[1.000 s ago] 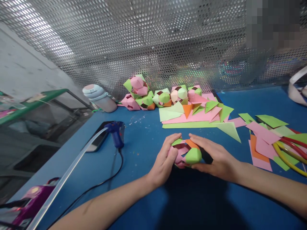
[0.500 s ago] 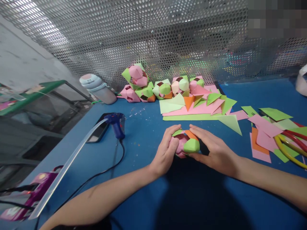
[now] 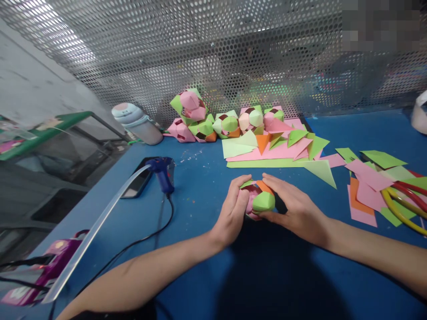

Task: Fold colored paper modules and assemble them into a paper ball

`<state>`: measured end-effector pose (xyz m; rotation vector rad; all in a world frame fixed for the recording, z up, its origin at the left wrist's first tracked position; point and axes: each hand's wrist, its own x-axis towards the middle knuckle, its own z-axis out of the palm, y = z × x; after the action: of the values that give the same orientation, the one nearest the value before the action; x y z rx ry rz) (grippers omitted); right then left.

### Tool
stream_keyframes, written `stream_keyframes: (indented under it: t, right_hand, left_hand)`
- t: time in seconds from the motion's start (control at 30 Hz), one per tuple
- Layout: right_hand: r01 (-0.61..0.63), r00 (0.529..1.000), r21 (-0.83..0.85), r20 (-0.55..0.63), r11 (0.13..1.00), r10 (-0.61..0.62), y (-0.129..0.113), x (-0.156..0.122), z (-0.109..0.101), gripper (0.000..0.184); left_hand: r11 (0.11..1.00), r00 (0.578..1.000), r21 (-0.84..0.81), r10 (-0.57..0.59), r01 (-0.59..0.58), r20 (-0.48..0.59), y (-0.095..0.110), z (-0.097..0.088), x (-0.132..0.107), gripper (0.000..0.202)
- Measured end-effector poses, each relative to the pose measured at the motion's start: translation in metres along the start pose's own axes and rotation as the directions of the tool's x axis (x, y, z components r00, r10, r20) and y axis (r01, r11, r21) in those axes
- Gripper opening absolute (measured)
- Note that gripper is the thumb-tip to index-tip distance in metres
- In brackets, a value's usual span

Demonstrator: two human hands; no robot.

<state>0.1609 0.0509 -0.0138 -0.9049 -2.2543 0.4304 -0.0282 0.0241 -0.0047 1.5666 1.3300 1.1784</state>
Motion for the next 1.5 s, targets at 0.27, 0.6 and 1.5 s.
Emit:
stream_keyframes:
  t: [0.27,0.6,1.5]
  right_hand:
    - [0.003,1.000,-0.025,0.007,1.000,-0.003,0.002,0.000,-0.002,0.070]
    - [-0.039,0.997,0.022,0.061,0.999,0.037,0.013,-0.002,-0.013,0.071]
    - [-0.092,0.995,0.085,0.046,0.992,0.088,0.006,0.000,-0.014,0.070]
  left_hand:
    - [0.998,0.990,-0.053,0.036,-0.029,0.134,-0.003,-0.007,0.000,0.045]
    - [0.977,0.944,0.074,0.171,-0.199,0.282,-0.001,-0.014,0.006,0.043]
    - [0.978,0.940,-0.001,0.200,-0.208,0.276,-0.005,-0.020,0.005,0.055]
